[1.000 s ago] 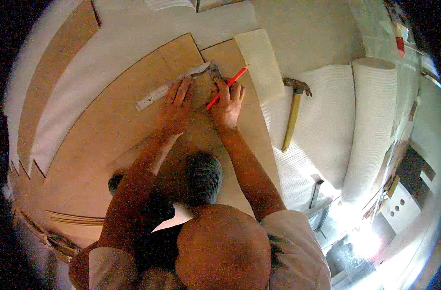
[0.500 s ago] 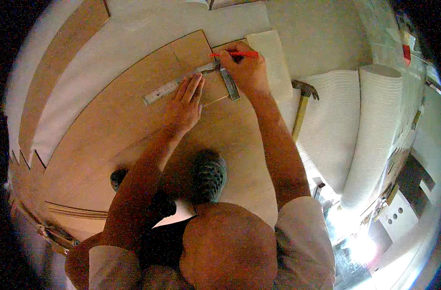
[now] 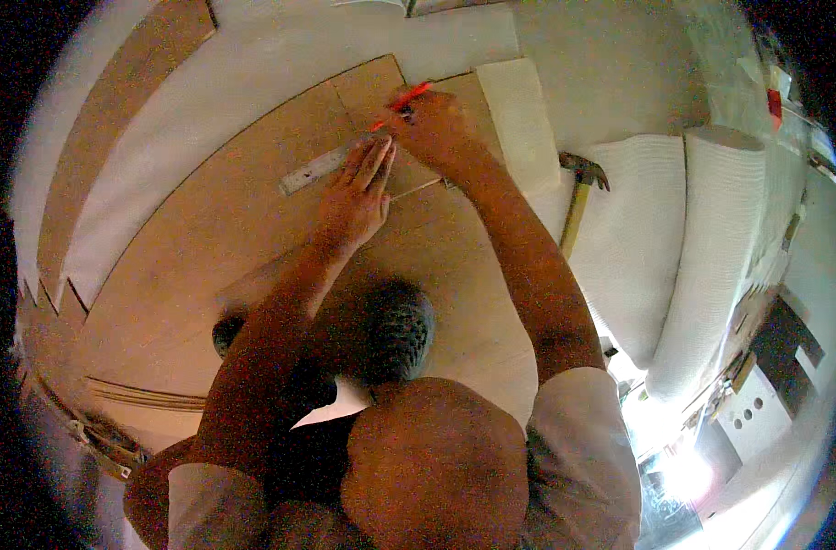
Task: The person picks up laminate planks and positions them on the floor. The person uses a square and a pencil to mark cutting lines on the planks while kneeling on the floor, then carries a plank to a table saw surface and marks it again by hand.
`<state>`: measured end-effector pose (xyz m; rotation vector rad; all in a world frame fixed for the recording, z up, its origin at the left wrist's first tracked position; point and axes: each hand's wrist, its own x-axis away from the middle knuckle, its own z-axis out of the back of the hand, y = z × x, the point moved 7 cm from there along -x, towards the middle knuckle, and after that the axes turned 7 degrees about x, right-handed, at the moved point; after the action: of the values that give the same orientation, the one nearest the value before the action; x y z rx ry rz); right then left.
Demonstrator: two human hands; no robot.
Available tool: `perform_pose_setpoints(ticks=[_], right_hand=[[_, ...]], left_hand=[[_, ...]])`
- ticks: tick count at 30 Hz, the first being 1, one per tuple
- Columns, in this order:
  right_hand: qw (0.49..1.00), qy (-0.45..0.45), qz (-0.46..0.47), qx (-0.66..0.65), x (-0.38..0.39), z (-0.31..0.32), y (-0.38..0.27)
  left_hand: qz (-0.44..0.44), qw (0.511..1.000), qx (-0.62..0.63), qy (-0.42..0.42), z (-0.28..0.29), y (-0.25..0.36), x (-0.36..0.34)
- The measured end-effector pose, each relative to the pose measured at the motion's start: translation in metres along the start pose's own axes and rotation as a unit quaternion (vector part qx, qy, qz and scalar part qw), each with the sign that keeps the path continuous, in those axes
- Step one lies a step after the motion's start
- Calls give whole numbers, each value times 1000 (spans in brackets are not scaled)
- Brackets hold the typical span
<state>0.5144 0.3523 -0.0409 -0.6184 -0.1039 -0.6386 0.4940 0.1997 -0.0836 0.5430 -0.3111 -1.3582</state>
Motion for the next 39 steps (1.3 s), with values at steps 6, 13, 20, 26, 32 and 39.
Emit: perform_pose_setpoints(ticks=[6, 13, 20, 26, 32, 39], right_hand=[[998, -3, 34, 53, 2, -7, -2], [994, -29, 22, 99, -9, 0, -1], [990, 118, 8, 73, -7, 3, -7], [969, 143, 88, 183, -6, -3, -12], [934, 350, 52, -57, 33, 18, 35], [968, 238, -33, 74, 84, -20, 35]], left_hand=[[6, 1000, -7, -7, -3, 1, 0], [4, 1000, 7, -11, 0, 2, 2], [-10, 1000, -9, 8, 5, 5, 0], [9, 999, 24, -20, -4, 3, 5], [1, 999, 39, -19, -3, 3, 3], [-52, 998, -11, 44, 15, 13, 6]])
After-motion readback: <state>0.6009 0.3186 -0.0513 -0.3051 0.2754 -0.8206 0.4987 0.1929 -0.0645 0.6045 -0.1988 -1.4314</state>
